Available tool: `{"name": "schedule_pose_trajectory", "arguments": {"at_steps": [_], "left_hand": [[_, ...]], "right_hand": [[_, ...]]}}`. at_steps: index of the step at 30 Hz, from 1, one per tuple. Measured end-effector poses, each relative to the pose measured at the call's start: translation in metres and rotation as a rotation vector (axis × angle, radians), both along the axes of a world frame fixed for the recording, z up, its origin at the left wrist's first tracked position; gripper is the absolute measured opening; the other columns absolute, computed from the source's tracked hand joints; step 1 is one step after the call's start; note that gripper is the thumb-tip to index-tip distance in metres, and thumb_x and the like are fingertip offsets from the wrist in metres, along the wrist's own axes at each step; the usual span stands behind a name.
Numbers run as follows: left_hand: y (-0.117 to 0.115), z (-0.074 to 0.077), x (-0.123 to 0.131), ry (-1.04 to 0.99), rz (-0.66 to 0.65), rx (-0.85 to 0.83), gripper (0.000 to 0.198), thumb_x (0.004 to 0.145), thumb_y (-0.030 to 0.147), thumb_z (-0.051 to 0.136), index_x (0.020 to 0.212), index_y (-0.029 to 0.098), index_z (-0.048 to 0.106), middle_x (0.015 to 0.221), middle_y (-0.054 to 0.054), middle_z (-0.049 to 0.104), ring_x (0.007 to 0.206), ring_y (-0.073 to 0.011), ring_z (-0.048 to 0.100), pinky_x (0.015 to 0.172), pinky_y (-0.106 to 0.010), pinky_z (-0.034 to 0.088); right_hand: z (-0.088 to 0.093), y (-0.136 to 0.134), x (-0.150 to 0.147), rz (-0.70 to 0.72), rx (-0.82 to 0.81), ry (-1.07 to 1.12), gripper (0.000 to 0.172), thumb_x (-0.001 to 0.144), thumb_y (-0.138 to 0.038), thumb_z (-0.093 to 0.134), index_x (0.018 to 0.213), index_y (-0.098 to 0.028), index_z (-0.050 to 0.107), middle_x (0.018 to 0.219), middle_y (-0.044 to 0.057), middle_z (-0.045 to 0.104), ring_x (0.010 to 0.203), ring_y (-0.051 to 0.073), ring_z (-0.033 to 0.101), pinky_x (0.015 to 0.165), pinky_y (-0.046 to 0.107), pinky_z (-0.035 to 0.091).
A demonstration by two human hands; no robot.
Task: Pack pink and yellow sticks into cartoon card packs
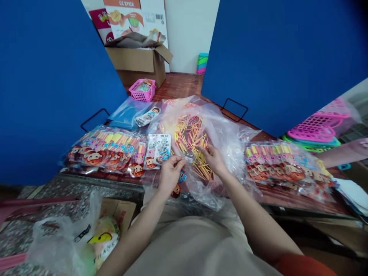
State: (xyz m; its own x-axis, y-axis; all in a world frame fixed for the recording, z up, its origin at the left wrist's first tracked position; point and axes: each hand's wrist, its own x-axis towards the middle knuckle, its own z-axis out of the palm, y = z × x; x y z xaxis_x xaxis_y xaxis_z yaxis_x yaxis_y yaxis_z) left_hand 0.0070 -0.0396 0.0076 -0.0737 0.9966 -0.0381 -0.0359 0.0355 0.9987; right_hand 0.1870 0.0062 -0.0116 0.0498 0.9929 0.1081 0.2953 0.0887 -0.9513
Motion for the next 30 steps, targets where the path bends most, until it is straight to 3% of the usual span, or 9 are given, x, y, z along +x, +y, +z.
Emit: {"name": "schedule_pose_trajectory", "arguments": {"at_steps": [3, 7, 11, 14, 17, 19, 23, 28, 30], "left_hand": [[-0.001, -0.001, 0.002, 0.005, 0.009, -0.007, 0.023, 0.069, 0.038, 0.072, 0.065, 0.017, 0.064, 0.058, 0.003, 0.059, 0.055, -0.0109, 0.049, 0.055, -0.022, 0.039], [-0.002, 0.001, 0.004, -0.009, 0.028, -0.022, 0.024, 0.067, 0.039, 0.075, 0.066, 0.017, 0.066, 0.058, 0.003, 0.061, 0.054, -0.0106, 0.049, 0.055, -0.022, 0.04], [-0.002, 0.004, 0.008, -0.003, -0.002, -0.046, 0.023, 0.067, 0.039, 0.074, 0.065, 0.017, 0.067, 0.058, 0.002, 0.062, 0.053, -0.0115, 0.051, 0.056, -0.023, 0.041], [-0.002, 0.004, 0.013, -0.017, -0.026, -0.067, 0.024, 0.068, 0.039, 0.074, 0.065, 0.016, 0.068, 0.057, 0.001, 0.062, 0.053, -0.012, 0.052, 0.056, -0.024, 0.042], [-0.003, 0.004, 0.017, -0.035, -0.045, -0.072, 0.025, 0.068, 0.04, 0.073, 0.065, 0.016, 0.067, 0.057, 0.002, 0.062, 0.052, -0.0115, 0.051, 0.055, -0.024, 0.041], [-0.004, 0.004, 0.019, -0.033, -0.047, -0.072, 0.026, 0.068, 0.04, 0.074, 0.064, 0.016, 0.067, 0.057, 0.002, 0.061, 0.052, -0.0109, 0.05, 0.054, -0.023, 0.04], [-0.003, 0.002, 0.018, -0.017, -0.027, -0.073, 0.025, 0.069, 0.04, 0.074, 0.064, 0.016, 0.068, 0.058, 0.002, 0.062, 0.054, -0.0112, 0.05, 0.056, -0.023, 0.04], [-0.002, 0.002, 0.017, -0.011, -0.018, -0.065, 0.025, 0.067, 0.04, 0.075, 0.065, 0.016, 0.068, 0.062, 0.001, 0.061, 0.058, -0.0118, 0.05, 0.058, -0.024, 0.039], [-0.002, 0.003, 0.018, -0.001, -0.019, -0.063, 0.025, 0.067, 0.04, 0.075, 0.064, 0.016, 0.068, 0.062, 0.001, 0.06, 0.058, -0.012, 0.049, 0.058, -0.024, 0.039]], "right_hand": [[0.006, -0.001, 0.001, -0.062, -0.062, 0.265, 0.046, 0.078, -0.066, 0.06, 0.081, -0.02, 0.062, 0.057, -0.004, 0.055, 0.05, 0.013, 0.048, 0.048, 0.025, 0.039], [0.014, -0.001, 0.0, -0.037, -0.167, 0.584, 0.039, 0.078, -0.059, 0.065, 0.08, -0.02, 0.064, 0.053, -0.003, 0.059, 0.047, 0.015, 0.055, 0.046, 0.028, 0.047], [0.025, 0.0, -0.004, -0.065, -0.21, 0.882, 0.027, 0.076, -0.045, 0.072, 0.082, -0.021, 0.06, 0.061, -0.001, 0.067, 0.058, 0.02, 0.067, 0.056, 0.033, 0.056], [0.035, 0.001, -0.009, -0.09, -0.202, 0.981, 0.025, 0.078, -0.038, 0.073, 0.085, -0.022, 0.056, 0.063, -0.003, 0.067, 0.058, 0.017, 0.067, 0.06, 0.033, 0.058], [0.042, 0.001, -0.012, -0.086, -0.033, 0.928, 0.025, 0.083, -0.043, 0.068, 0.088, -0.024, 0.053, 0.066, -0.006, 0.062, 0.054, 0.012, 0.061, 0.061, 0.029, 0.056], [0.042, 0.002, -0.013, -0.092, 0.069, 0.752, 0.026, 0.085, -0.048, 0.064, 0.087, -0.024, 0.053, 0.067, -0.006, 0.06, 0.055, 0.011, 0.057, 0.062, 0.027, 0.053], [0.032, 0.006, -0.009, -0.061, 0.072, 0.351, 0.033, 0.082, -0.054, 0.063, 0.077, -0.022, 0.057, 0.07, -0.001, 0.062, 0.069, 0.016, 0.059, 0.07, 0.031, 0.051], [0.019, 0.01, -0.008, -0.125, 0.07, 0.3, 0.038, 0.083, -0.06, 0.058, 0.079, -0.022, 0.057, 0.074, 0.002, 0.067, 0.076, 0.02, 0.063, 0.078, 0.037, 0.051], [0.018, 0.01, -0.01, -0.124, 0.012, 0.402, 0.038, 0.081, -0.06, 0.061, 0.08, -0.022, 0.056, 0.072, 0.002, 0.067, 0.075, 0.02, 0.065, 0.077, 0.037, 0.052]]}}
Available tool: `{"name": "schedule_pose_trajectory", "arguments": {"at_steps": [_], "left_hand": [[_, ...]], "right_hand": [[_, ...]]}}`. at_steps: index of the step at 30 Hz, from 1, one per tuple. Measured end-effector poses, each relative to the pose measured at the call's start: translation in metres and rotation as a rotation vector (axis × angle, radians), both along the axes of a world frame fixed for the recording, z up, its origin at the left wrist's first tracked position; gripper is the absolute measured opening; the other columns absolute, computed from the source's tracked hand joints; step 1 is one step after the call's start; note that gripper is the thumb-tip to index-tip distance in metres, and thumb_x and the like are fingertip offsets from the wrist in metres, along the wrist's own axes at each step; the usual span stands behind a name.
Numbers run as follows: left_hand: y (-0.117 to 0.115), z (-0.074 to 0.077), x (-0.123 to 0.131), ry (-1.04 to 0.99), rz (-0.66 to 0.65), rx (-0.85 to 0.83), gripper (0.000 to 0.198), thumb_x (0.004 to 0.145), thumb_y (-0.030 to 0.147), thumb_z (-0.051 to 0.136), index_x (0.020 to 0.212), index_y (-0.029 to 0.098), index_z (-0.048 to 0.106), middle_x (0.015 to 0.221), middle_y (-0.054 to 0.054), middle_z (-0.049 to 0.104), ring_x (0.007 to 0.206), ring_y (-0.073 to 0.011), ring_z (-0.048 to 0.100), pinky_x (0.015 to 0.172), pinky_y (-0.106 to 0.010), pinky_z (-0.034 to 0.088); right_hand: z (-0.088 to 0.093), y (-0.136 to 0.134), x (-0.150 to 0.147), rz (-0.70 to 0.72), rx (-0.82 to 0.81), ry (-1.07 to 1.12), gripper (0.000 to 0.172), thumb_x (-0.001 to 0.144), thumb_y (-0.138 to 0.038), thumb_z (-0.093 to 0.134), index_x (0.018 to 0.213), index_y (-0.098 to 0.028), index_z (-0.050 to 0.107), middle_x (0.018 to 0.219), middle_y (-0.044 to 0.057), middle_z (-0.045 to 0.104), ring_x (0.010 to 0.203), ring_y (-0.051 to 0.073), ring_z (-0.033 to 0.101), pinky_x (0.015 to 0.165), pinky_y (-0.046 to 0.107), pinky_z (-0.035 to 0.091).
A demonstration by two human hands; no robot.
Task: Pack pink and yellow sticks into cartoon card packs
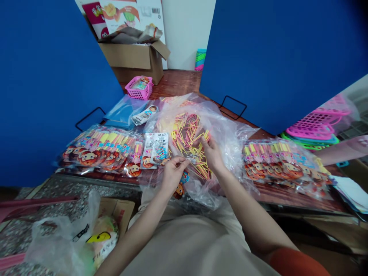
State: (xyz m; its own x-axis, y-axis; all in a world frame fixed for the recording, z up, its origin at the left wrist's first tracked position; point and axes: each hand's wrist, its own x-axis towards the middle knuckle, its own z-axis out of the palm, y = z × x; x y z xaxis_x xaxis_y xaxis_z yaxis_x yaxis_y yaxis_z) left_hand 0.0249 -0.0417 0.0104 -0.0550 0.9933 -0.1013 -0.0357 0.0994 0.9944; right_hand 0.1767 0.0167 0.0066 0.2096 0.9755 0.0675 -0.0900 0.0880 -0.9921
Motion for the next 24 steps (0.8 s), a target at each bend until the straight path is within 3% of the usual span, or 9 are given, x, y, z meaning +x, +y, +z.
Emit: {"name": "schedule_pose_trajectory", "arguments": {"at_steps": [3, 6, 11, 20, 24], "left_hand": [[-0.001, 0.001, 0.002, -0.001, 0.006, 0.006, 0.025, 0.065, 0.04, 0.076, 0.062, 0.016, 0.068, 0.059, 0.002, 0.059, 0.057, -0.0111, 0.047, 0.057, -0.023, 0.038], [-0.002, 0.0, 0.004, -0.044, 0.006, -0.02, 0.028, 0.063, 0.043, 0.078, 0.062, 0.016, 0.069, 0.058, 0.002, 0.059, 0.056, -0.0105, 0.046, 0.056, -0.022, 0.037], [-0.001, -0.001, 0.006, -0.087, 0.014, -0.071, 0.031, 0.06, 0.045, 0.079, 0.065, 0.016, 0.071, 0.058, 0.001, 0.062, 0.054, -0.0106, 0.048, 0.054, -0.022, 0.038], [-0.001, 0.006, 0.007, -0.073, 0.029, -0.034, 0.026, 0.061, 0.04, 0.079, 0.065, 0.015, 0.072, 0.056, 0.001, 0.063, 0.051, -0.0106, 0.049, 0.051, -0.022, 0.039], [0.002, 0.004, 0.008, -0.143, 0.072, -0.029, 0.024, 0.062, 0.036, 0.08, 0.072, 0.015, 0.075, 0.064, -0.001, 0.069, 0.058, -0.0123, 0.056, 0.059, -0.024, 0.045]], "right_hand": [[0.008, -0.001, -0.004, 0.045, -0.083, 0.34, 0.036, 0.079, -0.057, 0.064, 0.082, -0.023, 0.052, 0.068, -0.001, 0.065, 0.071, 0.02, 0.068, 0.07, 0.035, 0.054], [0.025, -0.007, -0.009, 0.07, -0.011, 0.467, 0.032, 0.079, -0.052, 0.066, 0.087, -0.025, 0.05, 0.072, -0.003, 0.065, 0.073, 0.018, 0.07, 0.069, 0.032, 0.055], [0.046, -0.023, -0.023, 0.131, 0.055, 0.38, 0.029, 0.085, -0.053, 0.058, 0.091, -0.026, 0.049, 0.073, -0.003, 0.065, 0.08, 0.018, 0.07, 0.068, 0.029, 0.054], [0.028, -0.035, -0.03, 0.162, 0.087, 0.143, 0.03, 0.091, -0.052, 0.052, 0.091, -0.023, 0.057, 0.088, 0.001, 0.071, 0.085, 0.017, 0.066, 0.081, 0.031, 0.049], [0.026, -0.036, -0.028, 0.221, 0.029, 0.206, 0.031, 0.088, -0.053, 0.056, 0.093, -0.023, 0.063, 0.096, 0.003, 0.073, 0.09, 0.019, 0.066, 0.083, 0.033, 0.049]]}}
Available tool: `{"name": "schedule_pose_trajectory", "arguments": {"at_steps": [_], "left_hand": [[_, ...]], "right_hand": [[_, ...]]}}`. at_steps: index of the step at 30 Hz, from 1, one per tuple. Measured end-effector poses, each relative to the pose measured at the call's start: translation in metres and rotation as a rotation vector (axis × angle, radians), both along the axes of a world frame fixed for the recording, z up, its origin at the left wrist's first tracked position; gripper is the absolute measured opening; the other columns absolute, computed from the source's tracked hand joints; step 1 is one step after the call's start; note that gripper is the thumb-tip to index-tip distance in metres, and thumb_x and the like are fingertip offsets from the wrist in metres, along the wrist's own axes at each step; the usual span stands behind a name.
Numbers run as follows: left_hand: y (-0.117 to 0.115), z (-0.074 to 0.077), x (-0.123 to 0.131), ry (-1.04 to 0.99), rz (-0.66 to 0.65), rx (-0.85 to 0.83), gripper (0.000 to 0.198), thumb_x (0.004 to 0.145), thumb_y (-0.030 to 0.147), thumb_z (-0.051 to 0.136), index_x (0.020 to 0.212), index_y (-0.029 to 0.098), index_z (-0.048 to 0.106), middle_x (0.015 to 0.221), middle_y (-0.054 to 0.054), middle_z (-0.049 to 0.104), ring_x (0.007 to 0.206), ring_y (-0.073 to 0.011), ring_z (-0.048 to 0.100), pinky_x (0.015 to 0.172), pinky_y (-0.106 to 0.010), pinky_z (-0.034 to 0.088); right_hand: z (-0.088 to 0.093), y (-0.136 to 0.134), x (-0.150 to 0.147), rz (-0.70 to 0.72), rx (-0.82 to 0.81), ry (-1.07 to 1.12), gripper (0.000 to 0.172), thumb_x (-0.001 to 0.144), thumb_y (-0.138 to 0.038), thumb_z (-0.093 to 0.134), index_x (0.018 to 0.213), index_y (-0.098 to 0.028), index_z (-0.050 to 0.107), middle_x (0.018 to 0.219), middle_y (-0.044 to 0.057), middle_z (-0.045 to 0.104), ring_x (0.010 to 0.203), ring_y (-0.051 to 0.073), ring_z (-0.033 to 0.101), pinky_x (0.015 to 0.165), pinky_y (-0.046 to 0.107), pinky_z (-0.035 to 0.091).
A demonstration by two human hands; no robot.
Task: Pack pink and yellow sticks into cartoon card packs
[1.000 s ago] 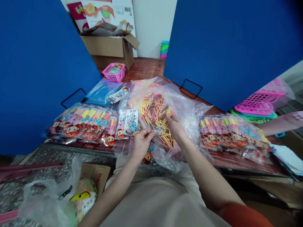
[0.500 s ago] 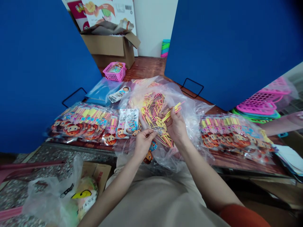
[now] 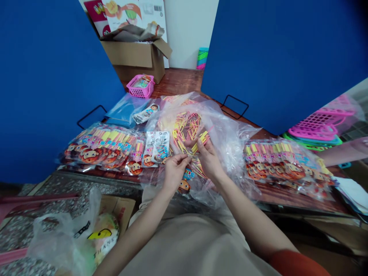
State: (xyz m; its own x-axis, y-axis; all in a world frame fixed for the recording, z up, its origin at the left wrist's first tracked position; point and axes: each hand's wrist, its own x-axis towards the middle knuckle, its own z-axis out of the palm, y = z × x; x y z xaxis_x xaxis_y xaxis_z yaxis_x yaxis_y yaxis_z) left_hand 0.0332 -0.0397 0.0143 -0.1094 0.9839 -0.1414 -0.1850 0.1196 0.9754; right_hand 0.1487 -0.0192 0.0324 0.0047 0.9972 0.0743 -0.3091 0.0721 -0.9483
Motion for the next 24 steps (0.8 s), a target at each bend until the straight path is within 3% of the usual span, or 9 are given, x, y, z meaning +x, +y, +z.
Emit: {"name": "schedule_pose_trajectory", "arguments": {"at_steps": [5, 9, 17, 21, 24], "left_hand": [[0.002, -0.001, 0.003, -0.1, 0.004, -0.047, 0.023, 0.059, 0.033, 0.081, 0.072, 0.015, 0.075, 0.065, -0.001, 0.07, 0.059, -0.0119, 0.057, 0.06, -0.024, 0.046], [0.004, -0.002, 0.007, -0.136, 0.008, -0.051, 0.024, 0.058, 0.034, 0.082, 0.073, 0.016, 0.076, 0.065, -0.001, 0.07, 0.058, -0.0111, 0.056, 0.058, -0.024, 0.046], [0.009, -0.003, 0.011, -0.243, -0.021, -0.089, 0.029, 0.056, 0.034, 0.085, 0.076, 0.015, 0.076, 0.07, -0.002, 0.072, 0.06, -0.0108, 0.058, 0.062, -0.024, 0.047], [0.009, -0.004, 0.01, -0.265, -0.038, -0.104, 0.03, 0.056, 0.034, 0.085, 0.077, 0.015, 0.076, 0.073, -0.003, 0.073, 0.065, -0.0123, 0.061, 0.067, -0.026, 0.049], [0.009, -0.006, 0.01, -0.262, -0.024, -0.121, 0.032, 0.053, 0.035, 0.086, 0.076, 0.015, 0.076, 0.072, -0.002, 0.073, 0.065, -0.0125, 0.061, 0.068, -0.026, 0.048]], "right_hand": [[0.001, -0.002, 0.006, 0.118, -0.078, 0.087, 0.027, 0.083, -0.047, 0.066, 0.094, -0.023, 0.066, 0.101, 0.004, 0.074, 0.093, 0.02, 0.067, 0.082, 0.033, 0.052], [0.002, 0.003, 0.011, 0.055, -0.071, 0.112, 0.027, 0.08, -0.042, 0.069, 0.099, -0.025, 0.064, 0.1, 0.002, 0.074, 0.088, 0.019, 0.069, 0.078, 0.033, 0.053], [0.003, 0.007, 0.016, 0.034, -0.109, -0.032, 0.036, 0.084, -0.055, 0.06, 0.086, -0.02, 0.068, 0.088, 0.004, 0.074, 0.079, 0.018, 0.068, 0.064, 0.028, 0.052], [0.008, 0.008, 0.02, -0.012, -0.099, -0.027, 0.038, 0.084, -0.057, 0.059, 0.099, -0.022, 0.066, 0.089, 0.003, 0.074, 0.079, 0.018, 0.067, 0.068, 0.028, 0.052], [0.009, 0.012, 0.025, -0.044, -0.064, 0.023, 0.037, 0.085, -0.059, 0.057, 0.096, -0.025, 0.065, 0.088, 0.002, 0.074, 0.08, 0.018, 0.068, 0.071, 0.03, 0.052]]}}
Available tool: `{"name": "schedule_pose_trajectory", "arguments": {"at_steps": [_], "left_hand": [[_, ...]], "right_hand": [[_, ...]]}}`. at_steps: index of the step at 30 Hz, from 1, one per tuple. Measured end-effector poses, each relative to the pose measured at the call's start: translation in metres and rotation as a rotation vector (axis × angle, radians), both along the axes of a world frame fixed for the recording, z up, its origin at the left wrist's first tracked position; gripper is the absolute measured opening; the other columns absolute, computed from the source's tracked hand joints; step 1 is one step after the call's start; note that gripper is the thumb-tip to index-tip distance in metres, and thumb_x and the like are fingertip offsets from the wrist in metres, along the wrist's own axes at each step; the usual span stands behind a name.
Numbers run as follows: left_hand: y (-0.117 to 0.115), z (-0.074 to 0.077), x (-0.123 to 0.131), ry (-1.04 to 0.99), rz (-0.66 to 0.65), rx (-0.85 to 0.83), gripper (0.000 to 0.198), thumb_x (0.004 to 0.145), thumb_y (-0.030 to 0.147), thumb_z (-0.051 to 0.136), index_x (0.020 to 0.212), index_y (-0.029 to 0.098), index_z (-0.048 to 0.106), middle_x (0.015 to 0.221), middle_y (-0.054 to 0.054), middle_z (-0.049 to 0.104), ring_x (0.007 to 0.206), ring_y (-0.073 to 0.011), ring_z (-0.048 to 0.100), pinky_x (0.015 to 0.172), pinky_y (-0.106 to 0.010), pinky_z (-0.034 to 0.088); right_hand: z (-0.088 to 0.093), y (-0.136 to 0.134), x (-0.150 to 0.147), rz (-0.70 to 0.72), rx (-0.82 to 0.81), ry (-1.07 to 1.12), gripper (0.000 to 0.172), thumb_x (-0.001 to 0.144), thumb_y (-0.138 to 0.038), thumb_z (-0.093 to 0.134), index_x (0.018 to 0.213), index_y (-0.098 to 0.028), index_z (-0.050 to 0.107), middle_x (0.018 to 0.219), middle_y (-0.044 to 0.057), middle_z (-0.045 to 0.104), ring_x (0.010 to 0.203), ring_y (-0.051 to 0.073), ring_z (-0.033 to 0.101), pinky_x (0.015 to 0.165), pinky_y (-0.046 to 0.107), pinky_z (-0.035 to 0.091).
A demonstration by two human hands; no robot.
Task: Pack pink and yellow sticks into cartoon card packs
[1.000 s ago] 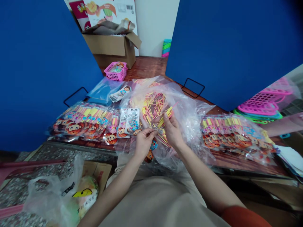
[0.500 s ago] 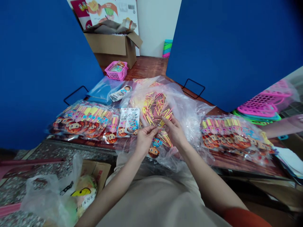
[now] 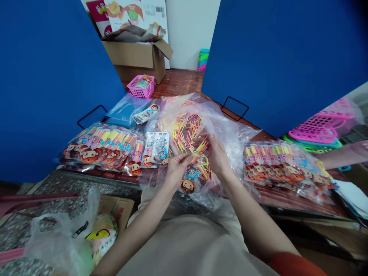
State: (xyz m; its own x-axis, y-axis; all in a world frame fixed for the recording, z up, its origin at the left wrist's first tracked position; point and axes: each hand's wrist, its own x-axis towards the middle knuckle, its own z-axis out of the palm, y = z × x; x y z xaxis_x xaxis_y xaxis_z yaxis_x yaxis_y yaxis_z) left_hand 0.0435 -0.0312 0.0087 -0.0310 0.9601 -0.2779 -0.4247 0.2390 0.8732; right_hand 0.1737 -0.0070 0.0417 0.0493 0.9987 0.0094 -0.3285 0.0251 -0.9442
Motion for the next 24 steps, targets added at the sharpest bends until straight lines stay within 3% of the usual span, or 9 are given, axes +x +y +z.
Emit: {"name": "schedule_pose_trajectory", "arguments": {"at_steps": [5, 10, 12, 15, 19, 21, 24], "left_hand": [[-0.002, 0.001, 0.001, -0.024, -0.022, -0.023, 0.032, 0.053, 0.037, 0.087, 0.074, 0.015, 0.075, 0.069, -0.002, 0.071, 0.065, -0.0126, 0.06, 0.07, -0.026, 0.047], [-0.003, 0.001, -0.002, -0.06, 0.01, -0.053, 0.033, 0.051, 0.036, 0.088, 0.072, 0.015, 0.075, 0.068, 0.0, 0.071, 0.062, -0.0108, 0.058, 0.069, -0.025, 0.046], [-0.003, -0.001, -0.004, -0.07, 0.024, -0.038, 0.034, 0.05, 0.038, 0.089, 0.072, 0.015, 0.075, 0.068, 0.0, 0.071, 0.063, -0.0104, 0.058, 0.068, -0.024, 0.046], [-0.002, -0.002, -0.005, -0.099, 0.039, -0.016, 0.037, 0.049, 0.041, 0.089, 0.072, 0.015, 0.075, 0.07, -0.001, 0.072, 0.064, -0.0111, 0.059, 0.07, -0.025, 0.047], [-0.001, 0.001, -0.006, -0.144, 0.039, -0.023, 0.039, 0.049, 0.042, 0.09, 0.074, 0.015, 0.076, 0.07, -0.003, 0.072, 0.065, -0.0131, 0.061, 0.068, -0.026, 0.049], [-0.001, 0.004, -0.006, -0.144, 0.034, -0.028, 0.039, 0.051, 0.043, 0.089, 0.075, 0.015, 0.076, 0.069, -0.003, 0.072, 0.064, -0.0136, 0.062, 0.066, -0.026, 0.049], [-0.002, 0.007, -0.007, -0.144, 0.027, -0.017, 0.04, 0.053, 0.044, 0.088, 0.076, 0.014, 0.076, 0.068, -0.003, 0.072, 0.063, -0.0133, 0.061, 0.065, -0.026, 0.049]], "right_hand": [[-0.002, 0.003, 0.005, 0.104, 0.078, -0.211, 0.03, 0.084, -0.052, 0.063, 0.08, -0.022, 0.07, 0.086, 0.002, 0.073, 0.079, 0.017, 0.065, 0.076, 0.029, 0.05], [-0.008, 0.016, 0.019, -0.247, 0.139, -0.087, 0.031, 0.088, -0.053, 0.056, 0.089, -0.024, 0.067, 0.082, 0.001, 0.071, 0.078, 0.017, 0.066, 0.078, 0.032, 0.052], [-0.011, 0.02, 0.026, -0.306, 0.158, -0.191, 0.031, 0.086, -0.053, 0.059, 0.091, -0.023, 0.067, 0.083, 0.002, 0.072, 0.081, 0.018, 0.066, 0.082, 0.034, 0.051], [-0.009, 0.013, 0.03, -0.173, 0.185, -0.413, 0.035, 0.087, -0.054, 0.058, 0.101, -0.025, 0.07, 0.102, 0.004, 0.072, 0.095, 0.02, 0.065, 0.091, 0.036, 0.048], [0.0, -0.007, 0.021, 0.221, 0.225, -0.513, 0.035, 0.087, -0.051, 0.059, 0.112, -0.027, 0.069, 0.109, 0.004, 0.072, 0.103, 0.023, 0.064, 0.098, 0.04, 0.045], [0.002, -0.012, 0.016, 0.23, 0.241, -0.528, 0.035, 0.087, -0.047, 0.063, 0.116, -0.028, 0.066, 0.109, 0.004, 0.072, 0.1, 0.022, 0.065, 0.094, 0.038, 0.046], [0.001, -0.01, 0.016, 0.114, 0.296, -0.576, 0.031, 0.089, -0.046, 0.06, 0.113, -0.026, 0.064, 0.106, 0.005, 0.07, 0.091, 0.02, 0.065, 0.082, 0.032, 0.048]]}}
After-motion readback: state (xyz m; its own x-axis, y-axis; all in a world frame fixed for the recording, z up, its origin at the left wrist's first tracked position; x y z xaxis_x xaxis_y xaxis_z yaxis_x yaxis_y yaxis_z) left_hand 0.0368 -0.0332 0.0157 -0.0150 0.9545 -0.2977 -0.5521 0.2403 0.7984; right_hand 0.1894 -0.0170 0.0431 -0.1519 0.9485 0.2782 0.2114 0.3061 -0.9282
